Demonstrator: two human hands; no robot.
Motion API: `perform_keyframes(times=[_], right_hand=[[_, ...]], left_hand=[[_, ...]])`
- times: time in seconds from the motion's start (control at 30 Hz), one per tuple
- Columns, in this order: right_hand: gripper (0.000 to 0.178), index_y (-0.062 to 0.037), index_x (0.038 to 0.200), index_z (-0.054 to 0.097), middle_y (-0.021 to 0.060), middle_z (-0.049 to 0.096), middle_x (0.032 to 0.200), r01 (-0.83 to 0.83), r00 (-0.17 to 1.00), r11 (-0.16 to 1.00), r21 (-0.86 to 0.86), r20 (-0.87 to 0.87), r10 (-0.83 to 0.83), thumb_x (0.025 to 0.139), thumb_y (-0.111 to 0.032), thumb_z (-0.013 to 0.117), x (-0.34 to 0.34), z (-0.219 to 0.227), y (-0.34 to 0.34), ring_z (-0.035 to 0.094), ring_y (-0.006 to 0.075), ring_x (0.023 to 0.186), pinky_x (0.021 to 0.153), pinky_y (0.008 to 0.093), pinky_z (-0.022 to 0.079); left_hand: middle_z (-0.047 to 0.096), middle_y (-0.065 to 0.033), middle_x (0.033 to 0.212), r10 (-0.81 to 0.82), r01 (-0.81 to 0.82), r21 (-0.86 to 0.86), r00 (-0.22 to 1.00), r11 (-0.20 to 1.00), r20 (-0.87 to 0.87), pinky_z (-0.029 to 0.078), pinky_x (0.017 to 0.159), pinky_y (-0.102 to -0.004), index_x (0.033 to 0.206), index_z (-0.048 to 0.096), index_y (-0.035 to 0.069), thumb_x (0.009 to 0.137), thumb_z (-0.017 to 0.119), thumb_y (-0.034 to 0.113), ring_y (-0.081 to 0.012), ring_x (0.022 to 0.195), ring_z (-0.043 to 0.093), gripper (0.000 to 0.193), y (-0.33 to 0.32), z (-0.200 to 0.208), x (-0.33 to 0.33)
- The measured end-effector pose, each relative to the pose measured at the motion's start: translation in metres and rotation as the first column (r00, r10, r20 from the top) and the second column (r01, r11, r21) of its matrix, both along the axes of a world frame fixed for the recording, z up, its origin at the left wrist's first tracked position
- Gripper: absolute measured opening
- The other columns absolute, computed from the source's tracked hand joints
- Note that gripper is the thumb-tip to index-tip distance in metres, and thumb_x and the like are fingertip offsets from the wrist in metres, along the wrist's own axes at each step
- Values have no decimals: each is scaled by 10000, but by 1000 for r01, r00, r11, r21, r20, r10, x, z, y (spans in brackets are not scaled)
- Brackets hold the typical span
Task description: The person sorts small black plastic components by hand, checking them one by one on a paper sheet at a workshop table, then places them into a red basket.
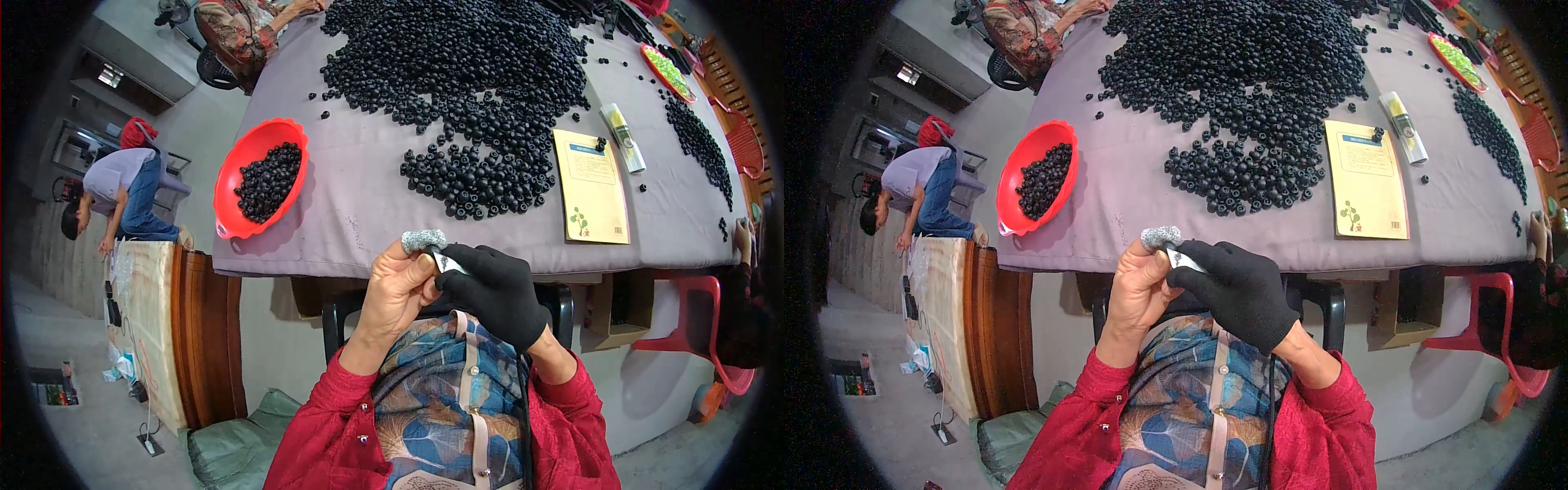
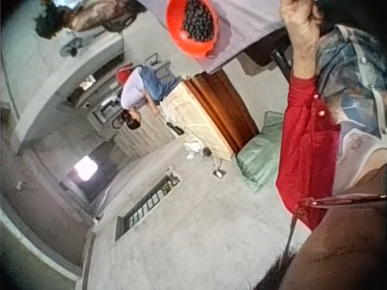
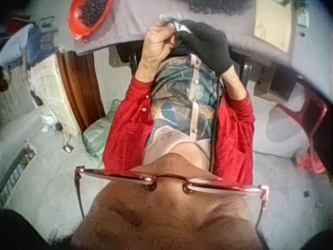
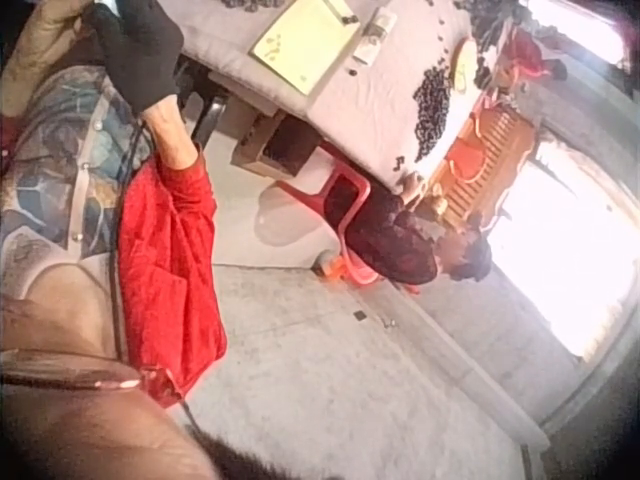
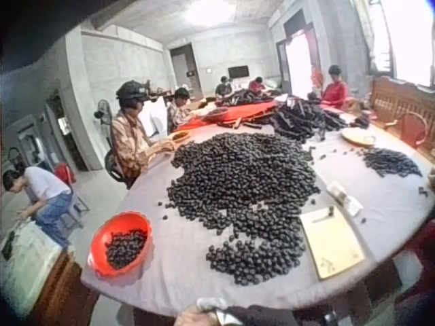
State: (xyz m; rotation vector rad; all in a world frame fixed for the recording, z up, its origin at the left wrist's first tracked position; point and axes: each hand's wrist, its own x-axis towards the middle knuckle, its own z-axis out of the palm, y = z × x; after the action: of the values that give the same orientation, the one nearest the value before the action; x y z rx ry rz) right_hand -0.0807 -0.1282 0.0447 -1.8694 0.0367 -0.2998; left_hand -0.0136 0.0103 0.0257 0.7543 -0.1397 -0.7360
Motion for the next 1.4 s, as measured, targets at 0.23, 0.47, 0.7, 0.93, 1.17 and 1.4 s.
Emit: perform_keyframes(times=[0.23,0.47,0.7,0.93,1.17,1.4], right_hand=[[289,-63,1017,597,104,588,711,2,1000,999,51,13,-2,746,-155,644,0,-6,3,588,190,600,544,278,453],[274,-65,1005,601,101,586,708,-7,1000,1000,12,-4,7,749,-155,641,-1,-3,4,583,190,593,539,281,450],[279,-63,1003,600,101,584,703,4,1000,998,68,-12,-3,752,-175,644,-2,-8,5,582,194,599,544,282,449],[272,-56,1001,603,109,592,716,17,1000,992,123,-26,-13,751,-156,643,-3,-8,6,585,200,597,540,282,451],[273,-63,1005,605,106,594,706,22,999,997,75,-35,-19,752,-157,644,-2,-6,6,588,192,602,540,282,451],[271,-66,1000,605,105,594,710,16,999,995,98,-45,-12,755,-176,640,-2,-6,6,590,206,611,551,288,456]], left_hand=[[600,-27,764,32,-31,5,999,999,-39,410,465,-155,1010,580,35,824,568,82,-49,526,502,191,0,2,-1],[590,-14,742,51,-52,48,999,997,17,408,462,-156,1004,581,27,827,567,86,-45,510,492,187,1,3,-2],[584,-6,741,54,-56,60,998,997,37,409,466,-147,997,583,24,829,567,91,-35,512,487,182,1,1,-3],[583,-4,746,61,-64,74,997,995,45,407,469,-140,992,589,23,831,564,86,-26,526,483,174,1,0,-3],[586,-9,747,66,-72,95,996,993,66,401,481,-135,989,591,20,837,553,71,-23,536,480,165,0,2,-4],[590,-9,737,62,-72,118,994,990,92,395,479,-132,989,594,19,842,541,53,-19,536,474,160,0,2,-3]])
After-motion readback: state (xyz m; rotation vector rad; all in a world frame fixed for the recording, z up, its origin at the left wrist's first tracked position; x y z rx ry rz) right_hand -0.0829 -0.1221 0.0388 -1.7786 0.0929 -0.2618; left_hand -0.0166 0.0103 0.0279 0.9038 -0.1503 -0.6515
